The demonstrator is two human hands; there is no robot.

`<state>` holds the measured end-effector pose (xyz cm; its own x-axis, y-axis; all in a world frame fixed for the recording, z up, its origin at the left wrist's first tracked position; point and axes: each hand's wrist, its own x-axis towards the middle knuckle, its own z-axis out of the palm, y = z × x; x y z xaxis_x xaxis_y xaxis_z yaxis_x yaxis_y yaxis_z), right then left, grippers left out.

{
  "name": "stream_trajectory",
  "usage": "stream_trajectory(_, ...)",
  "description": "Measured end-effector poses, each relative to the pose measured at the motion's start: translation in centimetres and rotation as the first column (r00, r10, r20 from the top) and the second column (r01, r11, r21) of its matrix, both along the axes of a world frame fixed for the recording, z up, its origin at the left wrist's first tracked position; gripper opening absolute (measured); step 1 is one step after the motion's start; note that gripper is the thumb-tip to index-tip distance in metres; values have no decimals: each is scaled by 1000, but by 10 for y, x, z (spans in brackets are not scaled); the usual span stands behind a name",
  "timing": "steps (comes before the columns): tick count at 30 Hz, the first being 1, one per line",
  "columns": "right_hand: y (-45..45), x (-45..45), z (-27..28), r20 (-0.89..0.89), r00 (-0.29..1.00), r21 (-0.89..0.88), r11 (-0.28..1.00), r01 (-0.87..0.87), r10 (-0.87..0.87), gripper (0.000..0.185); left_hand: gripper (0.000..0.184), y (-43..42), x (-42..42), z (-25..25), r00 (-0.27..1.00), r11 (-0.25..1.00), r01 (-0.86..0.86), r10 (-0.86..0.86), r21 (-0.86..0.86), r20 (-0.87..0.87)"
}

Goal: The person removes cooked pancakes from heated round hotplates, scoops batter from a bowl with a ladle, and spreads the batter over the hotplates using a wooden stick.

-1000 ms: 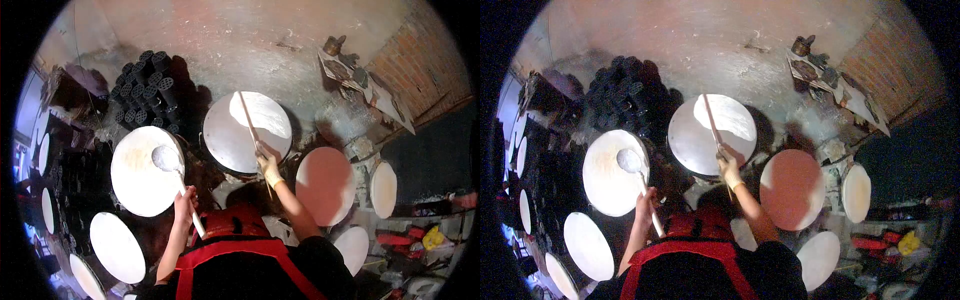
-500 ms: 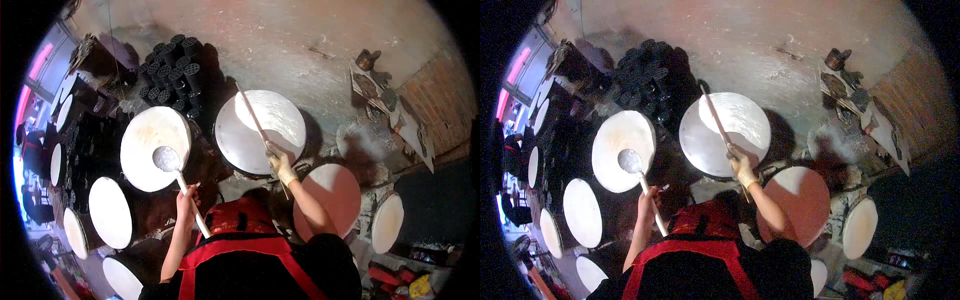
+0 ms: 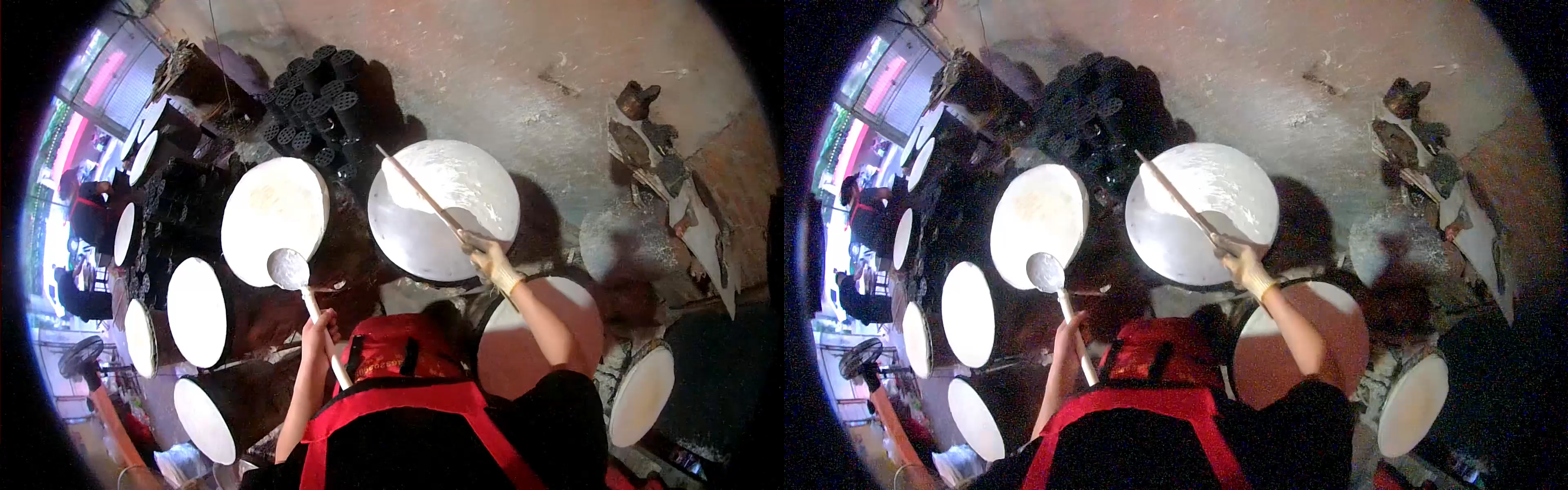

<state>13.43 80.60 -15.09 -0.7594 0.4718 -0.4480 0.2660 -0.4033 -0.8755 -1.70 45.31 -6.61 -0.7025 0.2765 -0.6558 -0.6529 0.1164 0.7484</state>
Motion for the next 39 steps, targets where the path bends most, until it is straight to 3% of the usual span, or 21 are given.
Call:
stream_trajectory(4, 30, 46, -5, 38, 992, -68, 991, -116, 119, 52, 12, -20, 23, -10, 998, 996, -60, 60, -70, -6)
stream_trajectory(5, 37, 48, 31, 64, 984, 9, 986, -167, 166, 52, 12, -21, 28, -6, 997, 991, -79, 80, -104, 1)
stream_trajectory(7, 64, 34, -39, 20, 996, 307, 948, -87, 85, 46, 12, -20, 39, 7, 994, 979, -102, 106, -175, 14)
stream_trajectory(9, 44, 8, -7, -2, 1000, 222, 975, -12, 12, 36, 12, -26, 43, 5, 993, 990, -107, 110, -91, 37)
stream_trajectory(10, 28, 6, 32, 220, 970, 124, 983, -135, 105, 32, 12, -27, 45, 5, 994, 990, -101, 105, -97, 33)
stream_trajectory(11, 19, 16, 28, 110, 982, -17, 988, -152, 153, 34, 12, -26, 45, 6, 995, 990, -96, 99, -101, 28)
stream_trajectory(16, -25, 97, 4, 73, 983, -114, 980, -162, 171, 42, 13, -21, 34, -4, 999, 995, -17, 21, -98, 36)
stream_trajectory(19, -48, 94, -16, -57, 989, 53, 989, 141, -138, 36, 13, -10, 27, 7, 993, 987, 103, -96, -121, 64)
stream_trajectory(21, -66, 66, -12, 30, 904, 110, 900, 422, -427, 33, 12, -12, 18, 10, 970, 969, 241, -238, -57, 53)
stream_trajectory(23, -82, 65, -53, -98, 924, -107, 927, 359, -369, 36, 15, -8, 16, 33, 953, 945, 302, -298, -127, 50)
stream_trajectory(24, -105, 76, -13, -7, 986, 122, 978, 166, -167, 29, 17, -15, 7, 27, 941, 932, 338, -339, -130, 14)
stream_trajectory(26, -141, 108, -26, -55, 987, 201, 966, 162, -154, 33, 19, -30, -12, 6, 910, 907, 402, -411, -130, -51)
stream_trajectory(27, -164, 124, 22, 100, 984, 87, 987, 136, -144, 34, 20, -38, -17, 4, 911, 907, 401, -410, -129, -51)
stream_trajectory(28, -184, 136, 21, 34, 980, 161, 969, 190, -198, 37, 21, -46, -22, 4, 913, 909, 397, -406, -127, -51)
stream_trajectory(29, -198, 151, -19, -144, 904, -183, 909, 375, -403, 32, 22, -55, -29, 2, 915, 912, 391, -400, -126, -50)
stream_trajectory(30, -223, 149, -31, -215, 879, 97, 887, 452, -425, 35, 23, -68, -36, -3, 907, 904, 412, -419, -115, -45)
stream_trajectory(32, -259, 129, -33, -238, 836, 138, 835, 533, -495, 41, 23, -96, -53, -13, 888, 886, 453, -458, -95, -37)
stream_trajectory(34, -290, 56, -58, -169, 730, -146, 749, 647, -663, 49, 23, -121, -64, -14, 911, 910, 407, -411, -80, -33)
stream_trajectory(36, -292, -54, -10, -4, 785, 98, 781, 616, -619, 44, 23, -158, -80, -41, 928, 926, 373, -373, -58, 17)
stream_trajectory(37, -281, -105, -55, -119, 834, 345, 765, 544, -539, 43, 24, -178, -84, -44, 942, 942, 334, -335, -16, -29)
stream_trajectory(39, -256, -208, -55, -193, 777, 227, 743, 630, -599, 38, 27, -205, -84, -34, 953, 954, 293, -297, -68, -58)
